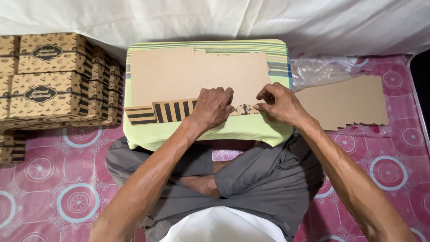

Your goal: Assembling a cardboard box by folding and tucking flaps from a flat template.

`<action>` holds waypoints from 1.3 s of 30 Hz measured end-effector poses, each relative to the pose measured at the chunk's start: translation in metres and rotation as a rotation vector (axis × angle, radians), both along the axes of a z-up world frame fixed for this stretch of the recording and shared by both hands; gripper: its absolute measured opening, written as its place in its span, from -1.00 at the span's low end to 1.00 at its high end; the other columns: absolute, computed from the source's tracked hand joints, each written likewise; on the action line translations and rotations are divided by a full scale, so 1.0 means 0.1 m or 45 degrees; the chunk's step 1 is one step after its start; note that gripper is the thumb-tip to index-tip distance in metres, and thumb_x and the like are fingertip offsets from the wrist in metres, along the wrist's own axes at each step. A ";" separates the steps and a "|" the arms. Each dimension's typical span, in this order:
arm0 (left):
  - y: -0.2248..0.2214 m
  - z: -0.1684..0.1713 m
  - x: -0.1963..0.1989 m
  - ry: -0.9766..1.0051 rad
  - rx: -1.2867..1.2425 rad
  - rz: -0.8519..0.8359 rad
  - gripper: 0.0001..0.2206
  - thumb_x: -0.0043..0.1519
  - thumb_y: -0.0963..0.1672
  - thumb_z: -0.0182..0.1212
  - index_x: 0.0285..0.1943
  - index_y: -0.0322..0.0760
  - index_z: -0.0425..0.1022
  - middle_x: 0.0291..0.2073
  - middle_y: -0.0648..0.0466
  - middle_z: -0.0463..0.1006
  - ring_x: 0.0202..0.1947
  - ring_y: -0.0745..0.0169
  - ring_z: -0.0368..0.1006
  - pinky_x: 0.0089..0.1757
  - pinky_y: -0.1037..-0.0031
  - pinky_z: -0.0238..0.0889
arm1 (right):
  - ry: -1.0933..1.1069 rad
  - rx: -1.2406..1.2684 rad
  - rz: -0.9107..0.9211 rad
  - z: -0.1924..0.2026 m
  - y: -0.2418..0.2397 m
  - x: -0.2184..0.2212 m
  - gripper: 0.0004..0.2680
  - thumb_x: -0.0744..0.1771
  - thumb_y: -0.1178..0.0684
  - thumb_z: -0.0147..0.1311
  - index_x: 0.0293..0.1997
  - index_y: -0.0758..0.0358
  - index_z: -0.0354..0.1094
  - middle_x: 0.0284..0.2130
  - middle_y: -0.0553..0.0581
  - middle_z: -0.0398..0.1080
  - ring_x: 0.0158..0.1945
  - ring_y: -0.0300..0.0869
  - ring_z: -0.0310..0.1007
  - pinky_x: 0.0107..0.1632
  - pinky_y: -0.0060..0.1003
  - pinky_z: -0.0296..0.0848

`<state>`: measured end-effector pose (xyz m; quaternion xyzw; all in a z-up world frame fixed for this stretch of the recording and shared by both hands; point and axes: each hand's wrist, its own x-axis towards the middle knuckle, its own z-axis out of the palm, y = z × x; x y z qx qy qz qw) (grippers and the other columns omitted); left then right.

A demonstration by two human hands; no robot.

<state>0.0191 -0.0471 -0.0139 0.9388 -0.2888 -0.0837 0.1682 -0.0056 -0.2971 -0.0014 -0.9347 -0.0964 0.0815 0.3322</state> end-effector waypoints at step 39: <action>-0.48 0.54 0.22 0.468 0.461 0.137 -0.75 0.10 -0.10 0.44 -0.10 -0.28 0.65 -0.41 -0.07 0.67 -0.31 -0.05 0.63 -0.20 -0.04 0.52 | 0.466 -0.343 0.000 0.06 0.18 0.42 -0.63 0.07 -0.22 0.55 -0.36 0.18 0.49 -0.42 0.24 0.51 -0.19 0.15 0.56 -0.15 -0.01 0.47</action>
